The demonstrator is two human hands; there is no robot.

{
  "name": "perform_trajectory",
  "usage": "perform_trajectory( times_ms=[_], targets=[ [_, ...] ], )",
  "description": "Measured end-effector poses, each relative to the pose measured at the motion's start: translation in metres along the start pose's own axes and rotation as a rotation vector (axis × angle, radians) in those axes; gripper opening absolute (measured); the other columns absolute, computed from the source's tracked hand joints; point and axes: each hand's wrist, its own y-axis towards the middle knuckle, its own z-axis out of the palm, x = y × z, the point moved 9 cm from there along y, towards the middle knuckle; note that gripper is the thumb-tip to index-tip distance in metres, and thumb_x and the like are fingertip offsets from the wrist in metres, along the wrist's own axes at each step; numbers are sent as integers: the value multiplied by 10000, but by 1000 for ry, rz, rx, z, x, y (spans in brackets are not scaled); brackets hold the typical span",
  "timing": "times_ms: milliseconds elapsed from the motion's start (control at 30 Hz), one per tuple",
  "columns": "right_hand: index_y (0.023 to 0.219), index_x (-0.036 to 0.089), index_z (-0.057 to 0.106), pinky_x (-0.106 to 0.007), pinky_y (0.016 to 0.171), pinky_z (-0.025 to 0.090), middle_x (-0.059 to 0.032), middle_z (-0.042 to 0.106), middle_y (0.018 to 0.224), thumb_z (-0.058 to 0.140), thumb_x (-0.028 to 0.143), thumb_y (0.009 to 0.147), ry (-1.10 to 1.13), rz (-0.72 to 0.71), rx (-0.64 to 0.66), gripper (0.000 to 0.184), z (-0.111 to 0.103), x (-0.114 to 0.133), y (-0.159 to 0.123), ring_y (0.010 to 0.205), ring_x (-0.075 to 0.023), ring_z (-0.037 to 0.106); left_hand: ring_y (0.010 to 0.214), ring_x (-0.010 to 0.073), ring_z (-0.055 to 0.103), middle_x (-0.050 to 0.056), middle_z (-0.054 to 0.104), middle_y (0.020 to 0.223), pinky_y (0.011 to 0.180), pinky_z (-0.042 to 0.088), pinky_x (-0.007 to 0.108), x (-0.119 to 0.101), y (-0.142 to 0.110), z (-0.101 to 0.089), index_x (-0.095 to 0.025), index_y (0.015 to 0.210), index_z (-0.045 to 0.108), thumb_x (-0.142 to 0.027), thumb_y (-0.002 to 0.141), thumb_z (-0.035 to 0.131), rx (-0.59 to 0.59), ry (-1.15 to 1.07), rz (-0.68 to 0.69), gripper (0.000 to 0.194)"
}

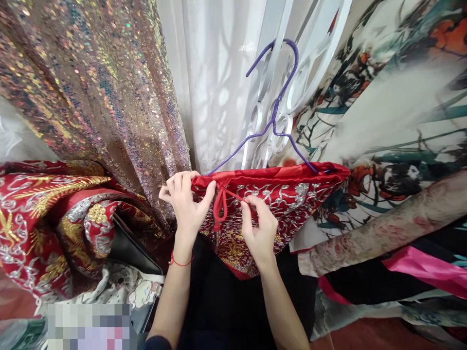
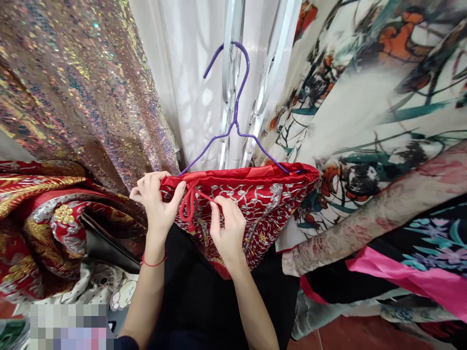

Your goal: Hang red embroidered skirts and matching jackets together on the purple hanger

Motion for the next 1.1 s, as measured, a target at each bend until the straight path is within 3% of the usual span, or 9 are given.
perform_trajectory(
  times_ms=[100,267,433,533,600,700,800,933,1100],
  targets=[
    [980,211,614,-295,686,537,-24,677,818,555,261,977,5,169,-87,78,-20,-28,-11,682,-154,663,1101,296,546,77,669,1068,943,275,438,5,4,5,-243,1005,584,-514,907,584,10,12,-23,288],
    [960,202,574,-288,633,525,5,618,741,595,430,949,66,448,-261,229,-65,-84,-32,594,-130,614,1092,296,548,76,661,1062,954,287,442,6,9,11,-241,998,583,-507,897,591,-15,19,-23,285],
    [927,210,555,-280,588,494,12,590,746,637,521,898,41,532,-419,323,-95,-112,-44,571,-123,579,1073,306,555,75,662,1037,972,299,459,5,11,15,-243,964,576,-516,853,626,-28,46,-41,298],
    [916,200,579,-284,612,490,1,595,778,644,508,892,4,528,-432,315,-99,-118,-45,593,-123,574,1063,301,554,69,658,1027,971,302,457,4,12,15,-244,964,574,-522,852,628,-25,45,-33,304],
    [894,193,612,-303,669,501,-21,623,798,639,459,903,-66,456,-352,268,-91,-108,-36,664,-147,597,1062,300,551,69,652,1024,970,301,456,5,12,14,-241,961,569,-524,858,621,-23,41,-36,306],
    [826,197,651,-354,780,509,-57,680,833,630,344,919,-153,230,-212,175,-67,-68,-15,790,-191,630,1064,309,546,77,644,1021,963,298,465,5,13,13,-235,953,553,-510,864,602,-13,24,-49,293],
    [831,205,671,-359,794,515,-55,700,838,603,248,934,-25,71,-72,130,-31,-26,4,819,-193,646,1077,322,539,89,641,1035,955,303,473,4,13,13,-234,954,545,-480,862,586,3,19,-51,266],
    [905,192,687,-274,647,501,-27,677,799,578,262,952,228,156,60,137,16,-1,21,688,-134,599,1085,325,534,98,639,1047,950,305,476,3,10,13,-231,970,554,-442,867,568,27,23,-25,235],
    [774,180,643,-213,475,351,71,487,556,693,400,840,431,429,143,235,58,-6,21,472,-66,389,1092,318,522,91,628,1052,936,281,460,3,8,9,-227,998,567,-432,892,536,49,-15,31,233]
  ],
)
